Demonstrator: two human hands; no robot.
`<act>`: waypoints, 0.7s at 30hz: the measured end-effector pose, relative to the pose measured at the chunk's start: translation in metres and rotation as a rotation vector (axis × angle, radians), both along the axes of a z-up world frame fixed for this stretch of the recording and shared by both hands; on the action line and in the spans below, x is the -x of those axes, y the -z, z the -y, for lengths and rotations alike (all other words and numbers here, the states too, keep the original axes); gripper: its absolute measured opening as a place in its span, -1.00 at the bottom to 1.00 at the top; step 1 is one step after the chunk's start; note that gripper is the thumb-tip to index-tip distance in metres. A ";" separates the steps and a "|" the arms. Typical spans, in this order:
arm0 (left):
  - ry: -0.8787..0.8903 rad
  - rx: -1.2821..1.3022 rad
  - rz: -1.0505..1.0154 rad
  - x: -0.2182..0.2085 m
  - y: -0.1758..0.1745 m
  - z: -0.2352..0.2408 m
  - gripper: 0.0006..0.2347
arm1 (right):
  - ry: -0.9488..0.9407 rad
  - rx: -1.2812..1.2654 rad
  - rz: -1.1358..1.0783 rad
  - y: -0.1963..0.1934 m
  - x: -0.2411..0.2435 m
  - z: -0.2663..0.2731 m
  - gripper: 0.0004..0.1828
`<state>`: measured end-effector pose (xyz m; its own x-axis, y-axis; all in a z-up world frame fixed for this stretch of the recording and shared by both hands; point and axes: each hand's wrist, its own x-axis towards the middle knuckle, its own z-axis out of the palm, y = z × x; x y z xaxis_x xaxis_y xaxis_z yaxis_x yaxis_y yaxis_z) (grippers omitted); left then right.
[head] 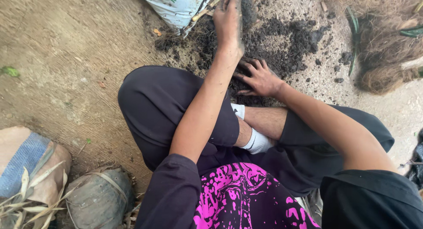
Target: The person sits on the floor and packs soil around the roots of a small plant stem by hand. They repeatedly gather soil from a nearby pile and press it firmly around the base of the plant to secure it.
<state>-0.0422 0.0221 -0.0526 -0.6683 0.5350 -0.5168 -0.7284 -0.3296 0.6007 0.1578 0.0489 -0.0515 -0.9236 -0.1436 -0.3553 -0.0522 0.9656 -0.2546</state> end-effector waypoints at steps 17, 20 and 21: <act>0.021 0.085 -0.088 0.010 0.005 0.009 -0.65 | 0.332 -0.136 -0.102 0.026 0.013 -0.036 -0.29; -0.012 -0.029 -0.047 0.010 0.005 0.008 -0.69 | 0.313 -0.101 -0.063 0.006 0.022 -0.032 -0.15; -0.009 0.022 -0.046 0.010 0.005 0.006 -0.69 | 0.280 -0.085 -0.061 -0.001 0.020 -0.032 -0.01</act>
